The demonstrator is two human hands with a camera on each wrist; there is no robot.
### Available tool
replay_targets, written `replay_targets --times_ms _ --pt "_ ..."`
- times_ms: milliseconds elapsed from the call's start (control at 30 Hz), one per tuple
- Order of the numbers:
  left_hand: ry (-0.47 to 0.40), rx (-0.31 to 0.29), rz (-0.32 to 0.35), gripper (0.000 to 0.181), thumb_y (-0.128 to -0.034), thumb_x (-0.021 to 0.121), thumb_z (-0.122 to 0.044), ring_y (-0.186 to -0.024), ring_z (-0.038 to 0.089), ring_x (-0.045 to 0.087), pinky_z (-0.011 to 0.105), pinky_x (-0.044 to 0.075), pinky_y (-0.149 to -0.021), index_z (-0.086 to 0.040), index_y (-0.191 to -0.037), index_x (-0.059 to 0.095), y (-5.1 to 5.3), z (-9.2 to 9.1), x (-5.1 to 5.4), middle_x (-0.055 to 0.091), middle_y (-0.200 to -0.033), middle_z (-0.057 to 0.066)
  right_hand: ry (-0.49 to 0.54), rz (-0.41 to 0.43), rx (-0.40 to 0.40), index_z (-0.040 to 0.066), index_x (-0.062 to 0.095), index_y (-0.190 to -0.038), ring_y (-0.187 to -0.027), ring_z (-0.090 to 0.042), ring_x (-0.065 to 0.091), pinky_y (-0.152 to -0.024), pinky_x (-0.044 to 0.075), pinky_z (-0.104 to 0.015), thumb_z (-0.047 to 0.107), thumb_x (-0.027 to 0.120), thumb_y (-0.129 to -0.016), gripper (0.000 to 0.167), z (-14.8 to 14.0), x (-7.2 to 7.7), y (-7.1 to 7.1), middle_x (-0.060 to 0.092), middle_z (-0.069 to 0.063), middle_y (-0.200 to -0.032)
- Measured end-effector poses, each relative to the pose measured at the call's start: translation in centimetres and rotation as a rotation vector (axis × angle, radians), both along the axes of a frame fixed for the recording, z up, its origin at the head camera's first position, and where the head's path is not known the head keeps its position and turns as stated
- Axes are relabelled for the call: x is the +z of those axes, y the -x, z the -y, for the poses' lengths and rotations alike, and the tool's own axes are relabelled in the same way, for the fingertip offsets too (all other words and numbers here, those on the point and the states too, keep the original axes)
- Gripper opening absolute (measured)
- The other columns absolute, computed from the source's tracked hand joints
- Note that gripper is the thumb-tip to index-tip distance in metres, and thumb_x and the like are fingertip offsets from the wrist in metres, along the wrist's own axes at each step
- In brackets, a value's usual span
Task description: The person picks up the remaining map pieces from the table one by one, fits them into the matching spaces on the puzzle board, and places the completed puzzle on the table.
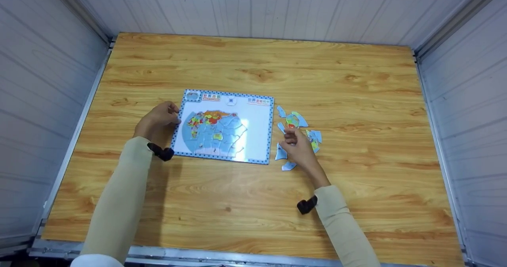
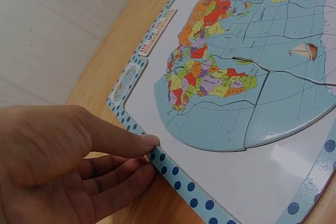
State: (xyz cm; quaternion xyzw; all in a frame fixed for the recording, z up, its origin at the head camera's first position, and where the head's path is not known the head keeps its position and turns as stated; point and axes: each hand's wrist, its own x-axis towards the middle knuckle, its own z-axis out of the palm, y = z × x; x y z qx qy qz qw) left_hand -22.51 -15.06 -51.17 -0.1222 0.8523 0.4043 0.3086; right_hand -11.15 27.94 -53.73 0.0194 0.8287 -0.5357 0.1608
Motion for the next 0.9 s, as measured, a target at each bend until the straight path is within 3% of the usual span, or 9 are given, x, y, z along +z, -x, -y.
replay_targets --times_ms 200,433,633,900 --pt "-0.014 0.001 -0.003 0.027 -0.0927 0.054 -0.002 -0.099 0.024 0.048 0.034 0.039 -0.087 -0.005 -0.119 0.045 0.0 0.0 0.3 0.049 -0.107 0.009 -0.053 -0.055 0.016 -0.004 0.039 -0.137 -0.119 -0.036 0.049 -0.1 0.041 -0.047 0.01 0.061 -0.092 0.051 0.6 0.0 -0.5 0.049 -0.023 -0.131" --pt "0.001 -0.031 -0.034 0.029 -0.0918 0.053 -0.001 -0.098 0.024 0.048 0.033 0.04 -0.086 -0.003 -0.119 0.044 -0.1 -0.1 0.3 0.049 -0.107 0.01 -0.192 -0.103 0.032 -0.005 0.036 -0.139 -0.115 -0.035 0.048 -0.098 0.042 -0.047 0.006 0.066 -0.087 0.061 1.4 -0.3 -0.9 0.046 -0.022 -0.126" --pt "0.002 -0.02 -0.02 0.028 -0.092 0.053 -0.002 -0.099 0.025 0.048 0.034 0.04 -0.088 -0.004 -0.119 0.044 -0.1 -0.2 0.2 0.049 -0.108 0.011 -0.299 -0.109 0.041 -0.001 0.032 -0.142 -0.111 -0.033 0.045 -0.096 0.041 -0.046 0.008 0.072 -0.083 0.072 1.9 -0.3 -1.1 0.045 -0.019 -0.122" --pt "0.007 -0.018 -0.015 0.029 -0.0925 0.053 -0.002 -0.1 0.026 0.048 0.035 0.04 -0.088 -0.005 -0.12 0.045 -0.4 -0.1 0.4 0.049 -0.109 0.011 -0.371 -0.129 0.024 0.0 0.035 -0.14 -0.107 -0.034 0.051 -0.092 0.043 -0.047 0.004 0.074 -0.079 0.072 2.4 -0.3 -1.1 0.049 -0.019 -0.114"
